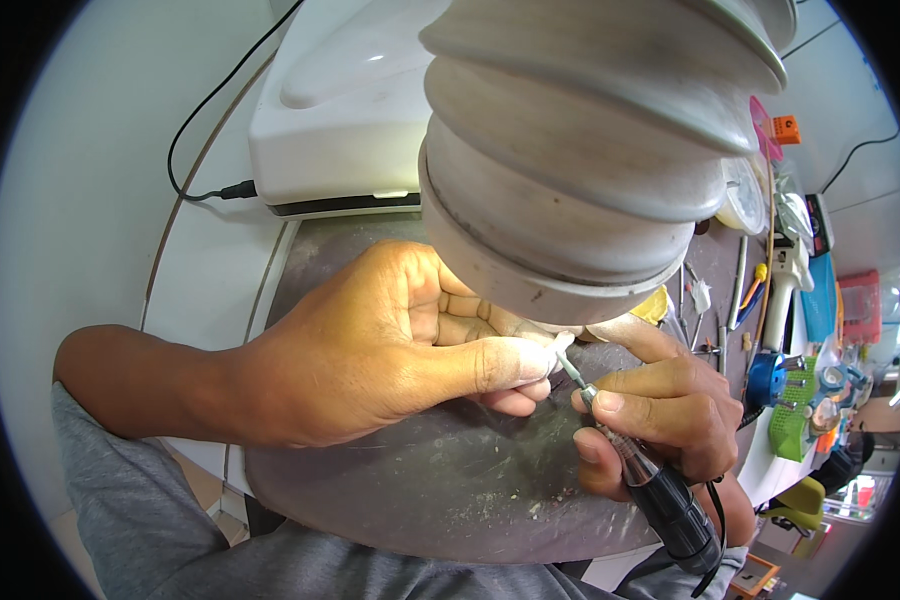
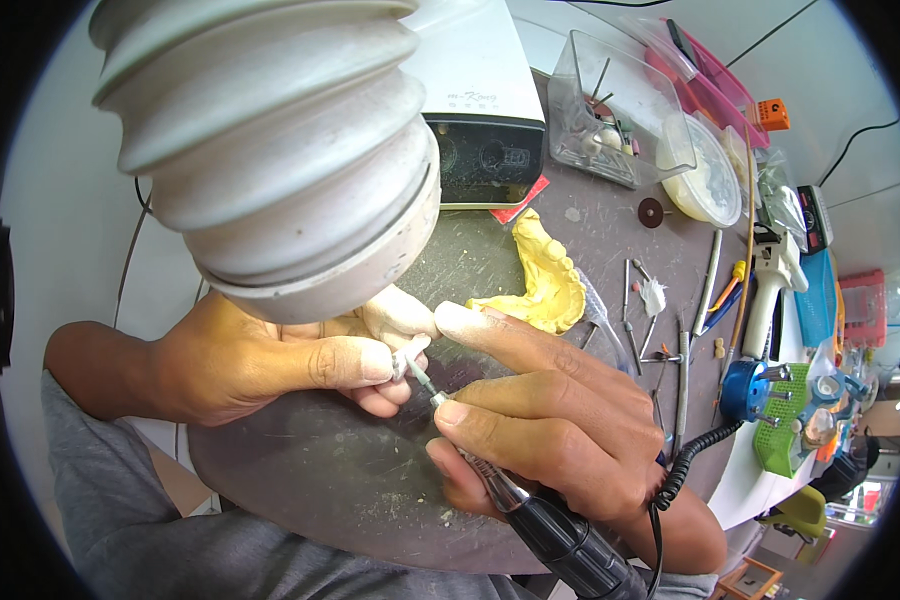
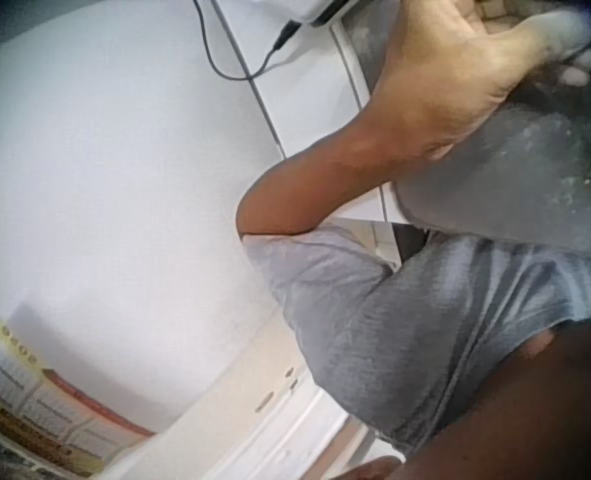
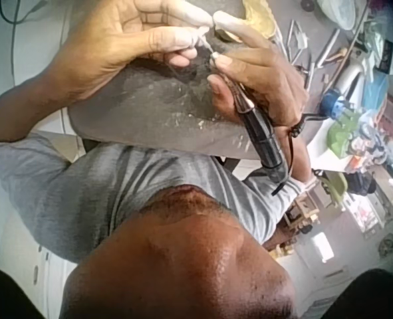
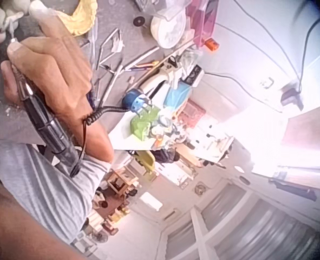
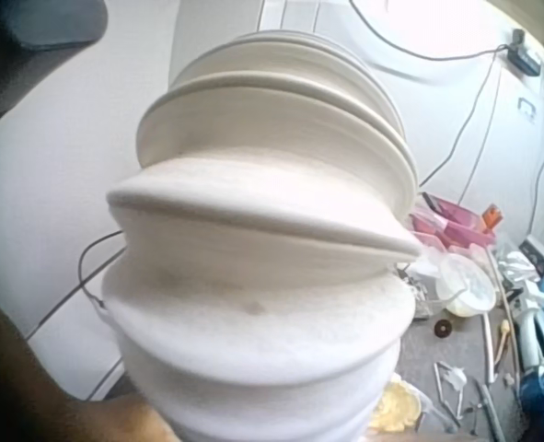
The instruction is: The person polishes a dental crown using a handheld rotary tool, holding the crown between their fingers while applying the tool to various surfaces under a dust collector.
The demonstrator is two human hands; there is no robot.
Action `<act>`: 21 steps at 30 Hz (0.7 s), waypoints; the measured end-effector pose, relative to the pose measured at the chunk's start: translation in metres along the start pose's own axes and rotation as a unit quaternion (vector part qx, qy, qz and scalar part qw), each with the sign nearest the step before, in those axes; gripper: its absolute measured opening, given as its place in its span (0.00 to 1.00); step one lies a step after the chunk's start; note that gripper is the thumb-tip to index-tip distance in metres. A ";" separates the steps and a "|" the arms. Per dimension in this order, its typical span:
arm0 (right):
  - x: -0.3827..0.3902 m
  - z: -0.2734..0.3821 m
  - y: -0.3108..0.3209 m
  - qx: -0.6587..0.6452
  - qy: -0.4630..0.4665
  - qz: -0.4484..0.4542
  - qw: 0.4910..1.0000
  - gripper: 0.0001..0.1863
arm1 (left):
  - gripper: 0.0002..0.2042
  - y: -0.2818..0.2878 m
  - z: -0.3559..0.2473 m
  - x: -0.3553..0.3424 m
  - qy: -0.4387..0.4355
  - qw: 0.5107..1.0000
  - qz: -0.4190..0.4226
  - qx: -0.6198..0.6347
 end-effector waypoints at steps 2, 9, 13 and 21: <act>0.000 -0.001 -0.001 -0.005 0.011 0.007 1.000 0.17 | 0.15 0.002 0.002 0.000 0.004 1.000 -0.005 0.002; 0.001 0.001 0.000 0.001 0.009 -0.005 1.000 0.17 | 0.15 0.000 0.002 -0.001 0.004 1.000 0.011 -0.001; 0.000 -0.001 -0.001 -0.003 0.008 0.005 1.000 0.17 | 0.15 0.002 0.001 0.001 0.007 1.000 -0.006 -0.002; -0.001 0.001 -0.001 0.021 0.030 -0.011 0.999 0.13 | 0.15 0.002 -0.001 0.000 0.005 1.000 -0.008 -0.004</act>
Point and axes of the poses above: each hand's wrist, its own x-axis away from the middle knuckle, its own y-axis out of the back of the hand, z = x × y, the point moved 8 cm from there along -x, towards the middle knuckle, and after that the axes turned 3 degrees about z, right-handed, at the moved point
